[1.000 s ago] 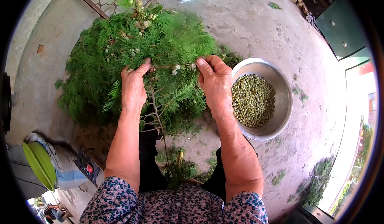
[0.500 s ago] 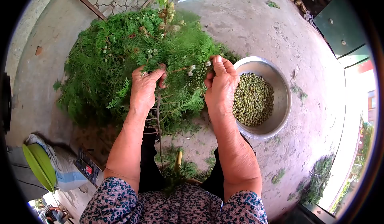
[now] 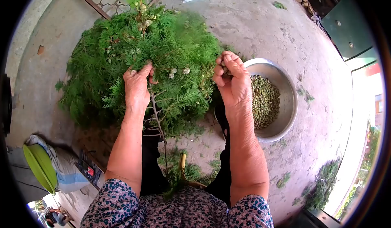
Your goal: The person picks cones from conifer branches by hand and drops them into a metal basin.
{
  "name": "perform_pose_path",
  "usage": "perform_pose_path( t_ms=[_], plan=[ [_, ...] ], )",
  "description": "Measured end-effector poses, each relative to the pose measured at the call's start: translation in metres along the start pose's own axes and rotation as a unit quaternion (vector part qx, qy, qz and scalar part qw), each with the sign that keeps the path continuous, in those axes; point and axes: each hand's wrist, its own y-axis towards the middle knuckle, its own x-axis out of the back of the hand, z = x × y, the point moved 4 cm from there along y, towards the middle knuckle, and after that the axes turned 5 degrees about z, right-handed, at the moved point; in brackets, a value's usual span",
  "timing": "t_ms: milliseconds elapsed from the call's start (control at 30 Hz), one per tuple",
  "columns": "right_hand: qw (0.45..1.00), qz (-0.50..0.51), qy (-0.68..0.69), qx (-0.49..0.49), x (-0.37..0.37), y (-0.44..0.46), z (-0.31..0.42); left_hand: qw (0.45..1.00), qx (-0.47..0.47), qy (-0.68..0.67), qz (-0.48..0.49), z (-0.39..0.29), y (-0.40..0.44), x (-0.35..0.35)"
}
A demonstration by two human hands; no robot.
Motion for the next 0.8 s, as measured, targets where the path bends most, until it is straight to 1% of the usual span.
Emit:
perform_pose_path(
  t_ms=[100,167,233,267,300,333,367,400,433,500,533,567,633,767,800],
  plan=[
    [0.999,-0.006,-0.034,-0.012,-0.006,-0.007,-0.005,1.0,-0.004,0.002,0.003,-0.002,0.0,0.0],
    [0.999,-0.02,-0.044,0.0,-0.012,-0.01,-0.009,1.0,-0.006,0.006,0.002,-0.003,0.0,0.0],
    [0.977,-0.009,-0.213,0.024,-0.018,-0.011,-0.01,1.0,-0.008,0.008,0.001,-0.003,0.0,-0.001],
    [0.956,-0.014,-0.291,0.039,-0.024,-0.013,-0.012,1.0,-0.009,0.012,-0.001,-0.003,0.0,-0.002],
    [0.916,-0.027,-0.395,0.058,-0.032,-0.017,-0.013,1.0,-0.01,0.016,-0.003,-0.003,0.0,-0.002],
    [0.858,0.013,-0.49,0.156,-0.033,-0.016,-0.015,1.0,-0.01,0.016,-0.003,-0.002,0.0,-0.003],
    [0.778,0.052,-0.574,0.249,-0.035,-0.017,-0.02,1.0,-0.01,0.018,0.003,-0.001,0.0,-0.003],
    [0.77,0.011,-0.6,0.217,-0.046,-0.023,-0.02,1.0,-0.01,0.02,0.009,0.0,-0.001,-0.004],
    [0.77,0.01,-0.6,0.216,-0.047,-0.023,-0.022,1.0,-0.01,0.02,0.01,0.0,-0.001,-0.004],
    [0.728,-0.026,-0.647,0.226,-0.047,-0.023,-0.022,0.999,0.012,0.035,0.007,0.001,-0.003,-0.005],
    [0.717,-0.022,-0.656,0.234,-0.048,-0.022,-0.021,0.999,0.012,0.035,0.008,0.002,-0.003,-0.006],
    [0.717,-0.023,-0.656,0.234,-0.047,-0.021,-0.021,0.999,0.014,0.03,0.007,0.003,-0.004,-0.005],
    [0.698,-0.049,-0.673,0.238,-0.045,-0.021,-0.021,1.0,0.016,0.026,0.006,0.003,-0.004,-0.005],
    [0.694,-0.018,-0.683,0.227,-0.038,-0.016,-0.021,0.999,0.022,0.031,0.026,0.002,-0.002,-0.003],
    [0.733,-0.036,-0.646,0.212,-0.031,-0.014,-0.023,0.999,0.024,0.027,0.035,0.002,-0.002,-0.003]
  ],
)
